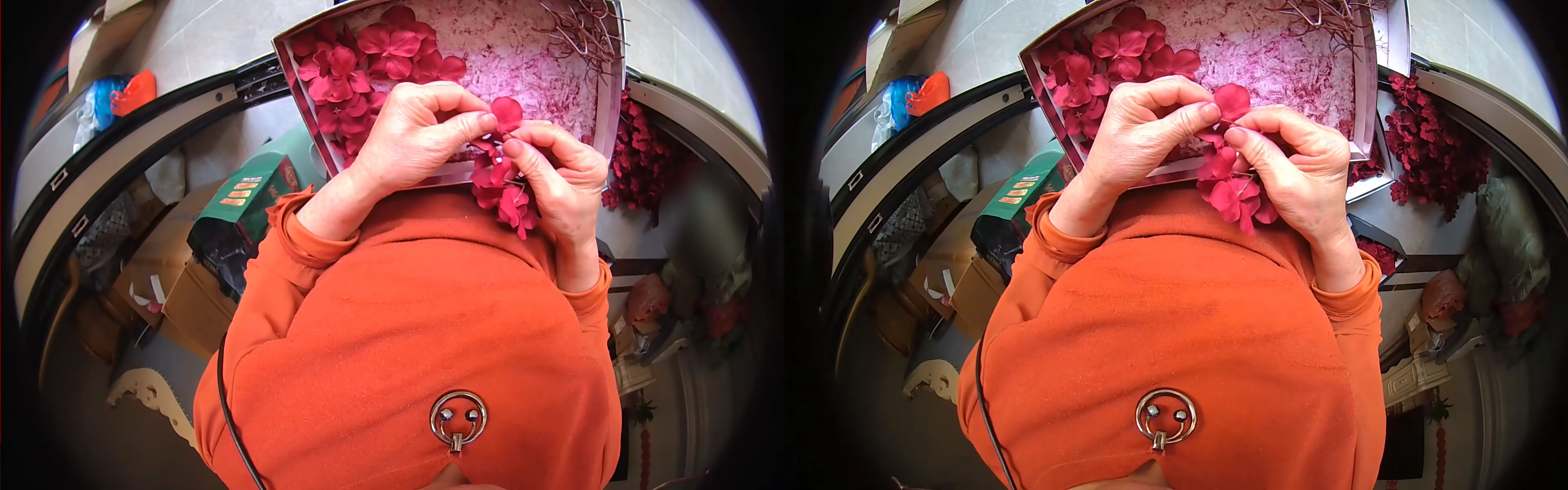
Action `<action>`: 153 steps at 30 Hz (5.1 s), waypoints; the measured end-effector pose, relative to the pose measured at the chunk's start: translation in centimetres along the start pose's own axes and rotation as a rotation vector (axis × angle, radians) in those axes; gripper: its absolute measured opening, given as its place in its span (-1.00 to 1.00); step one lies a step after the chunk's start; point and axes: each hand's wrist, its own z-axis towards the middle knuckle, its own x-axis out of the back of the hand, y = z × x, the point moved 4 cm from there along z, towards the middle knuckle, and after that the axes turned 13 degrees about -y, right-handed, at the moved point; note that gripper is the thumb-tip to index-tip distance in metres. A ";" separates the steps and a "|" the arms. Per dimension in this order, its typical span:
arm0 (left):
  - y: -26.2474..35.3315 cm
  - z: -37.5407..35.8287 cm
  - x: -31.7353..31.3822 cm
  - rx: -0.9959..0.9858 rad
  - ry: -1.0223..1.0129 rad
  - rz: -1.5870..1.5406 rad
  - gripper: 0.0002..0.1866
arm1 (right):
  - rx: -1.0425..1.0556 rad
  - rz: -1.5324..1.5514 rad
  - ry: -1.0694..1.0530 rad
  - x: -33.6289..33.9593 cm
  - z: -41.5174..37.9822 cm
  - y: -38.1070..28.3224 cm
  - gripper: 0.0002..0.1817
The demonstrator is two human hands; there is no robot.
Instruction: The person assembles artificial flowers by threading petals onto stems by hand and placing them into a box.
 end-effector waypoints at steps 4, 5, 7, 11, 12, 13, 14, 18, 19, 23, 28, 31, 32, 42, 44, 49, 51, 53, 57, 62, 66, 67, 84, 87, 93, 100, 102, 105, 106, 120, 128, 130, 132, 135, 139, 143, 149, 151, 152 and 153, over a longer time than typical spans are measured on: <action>-0.4 -0.2 0.0 0.079 0.031 -0.015 -0.86 | 0.149 -0.272 0.051 0.0 0.0 -0.4 -0.91; -0.5 -0.2 -0.1 0.090 0.034 -0.014 -0.85 | 0.257 -0.418 0.050 -0.2 0.1 -0.7 -0.89; -0.5 -0.2 -0.3 0.101 0.037 -0.014 -0.84 | 0.331 -0.476 0.049 -0.6 0.1 -0.9 -0.87; -0.6 -0.3 -0.5 0.166 -0.053 -0.293 -0.83 | 0.370 -0.567 0.067 -0.9 0.0 -1.1 -0.85; -0.6 -0.4 -0.6 0.197 -0.078 -0.377 -0.83 | 0.370 -0.563 0.072 -0.8 0.0 -1.1 -0.85; -0.8 -0.4 -0.7 0.197 -0.078 -0.377 -0.83 | 0.370 -0.559 0.076 -0.8 0.0 -1.1 -0.85; -1.1 -0.4 -0.7 0.182 -0.047 -0.401 -0.84 | 0.370 -0.559 0.074 -0.8 0.0 -1.0 -0.85; -1.5 -0.3 -0.1 0.135 -0.006 -0.493 -0.88 | 0.385 -0.502 0.100 -0.6 0.2 -0.8 -0.85; -1.5 -0.3 -0.2 0.135 -0.007 -0.494 -0.88 | 0.388 -0.509 0.113 -0.6 0.1 -0.8 -0.85; -1.7 -0.3 -0.2 0.142 0.016 -0.478 -0.91 | 0.432 -0.614 0.134 -0.9 0.0 -1.2 -0.84; -1.6 -0.3 -0.4 0.144 0.022 -0.413 -0.91 | 0.486 -0.728 0.161 -1.2 0.0 -1.3 -0.84; -1.6 -0.3 -0.5 0.150 0.031 -0.420 -0.91 | 0.480 -0.735 0.154 -1.2 0.0 -1.3 -0.85; -1.6 -0.3 -0.5 0.146 0.030 -0.421 -0.91 | 0.479 -0.735 0.155 -1.2 0.0 -1.3 -0.85; -1.4 -0.3 -0.6 0.132 0.042 -0.340 -0.91 | 0.468 -0.722 0.141 -1.2 0.0 -1.1 -0.86; -1.3 -0.3 -0.7 0.116 0.050 -0.313 -0.91 | 0.463 -0.716 0.136 -1.2 0.0 -1.2 -0.86; -0.9 -0.2 -0.7 0.079 0.047 -0.210 -0.91 | 0.399 -0.679 0.072 -1.3 0.0 -1.3 -0.84; -0.9 -0.2 -0.7 0.082 0.043 -0.174 -0.91 | 0.402 -0.681 0.069 -1.3 -0.1 -1.1 -0.84; -1.2 -0.2 -0.9 0.109 0.052 -0.269 -0.91 | 0.405 -0.683 0.065 -1.4 -0.1 -1.1 -0.84; -2.1 -0.2 -1.0 0.172 0.053 -0.463 -0.91 | 0.395 -0.720 0.056 -1.4 0.0 -1.0 -0.84; -1.9 -0.2 -1.2 0.129 0.066 -0.376 -0.92 | 0.375 -0.729 0.046 -1.5 0.1 -0.9 -0.84; -1.3 -0.1 -1.1 0.100 0.072 -0.090 -0.93 | 0.439 -0.719 0.073 -1.4 0.3 -0.6 -0.84; -1.3 -0.2 -1.1 0.098 0.073 -0.088 -0.93 | 0.435 -0.713 0.083 -1.3 0.4 -0.5 -0.84; -2.2 -0.1 -0.9 0.079 0.100 -0.209 -0.92 | 0.425 -0.736 0.066 -1.3 0.6 -0.2 -0.82; -1.9 0.0 -0.9 0.075 0.089 -0.213 -0.91 | 0.434 -0.741 0.066 -1.3 0.6 0.0 -0.81; -1.9 0.1 -0.9 0.085 0.082 -0.212 -0.90 | 0.449 -0.738 0.074 -1.3 0.7 0.2 -0.81; -2.5 0.2 -0.8 0.078 0.076 -0.143 -0.89 | 0.402 -0.708 0.049 -1.4 0.9 0.5 -0.85; -2.8 0.2 -0.7 0.051 0.059 -0.127 -0.89 | 0.380 -0.686 0.023 -1.2 0.8 0.5 -0.87; -2.0 -0.7 -1.3 0.087 -0.023 -0.216 -0.85 | 0.313 -0.585 -0.021 -0.7 0.3 0.0 -0.92; -1.7 -1.1 -1.3 0.078 -0.061 -0.106 -0.82 | 0.316 -0.554 -0.010 -0.3 -0.1 -0.9 -0.92; 2.8 -0.3 0.6 -0.319 0.211 1.196 -0.83 | -0.056 -0.427 0.584 24.9 -12.9 5.0 -0.87; 4.6 7.3 -1.7 -0.392 0.275 1.093 -0.57 | 0.113 -0.928 0.821 31.7 -15.2 3.6 -0.59; 4.8 9.2 -2.3 -0.327 0.295 1.172 -0.58 | 0.131 -0.904 0.738 21.5 -11.6 -1.6 -0.65; 4.5 10.4 -3.0 -0.304 0.265 1.228 -0.63 | 0.284 -0.895 0.560 15.5 -7.9 -3.1 -0.62; 3.7 10.6 -3.5 -0.268 0.244 1.250 -0.79 | 0.623 -1.090 0.320 8.9 -2.5 -3.9 -0.58; 2.6 9.7 -2.8 -0.220 0.252 1.223 -0.78 | 0.494 -1.273 0.300 7.7 4.1 0.3 -0.57; 2.2 7.9 -1.3 -0.299 0.330 1.310 -0.77 | 0.524 -1.390 0.387 6.1 3.7 0.4 -0.71; 2.9 5.2 -1.7 -0.517 0.378 1.294 -0.84 | 0.458 -1.540 0.577 5.6 3.6 1.8 -0.91; 3.4 4.5 -1.3 -0.549 0.412 1.242 -0.83 | 0.398 -1.604 0.624 6.1 4.6 2.5 -0.91; 3.4 4.5 0.0 -0.616 0.410 1.238 -0.83 | 0.366 -1.644 0.676 6.0 4.6 2.5 -0.88; 3.1 4.6 0.5 -0.683 0.411 1.236 -0.82 | 0.354 -1.673 0.713 5.9 4.7 2.5 -0.85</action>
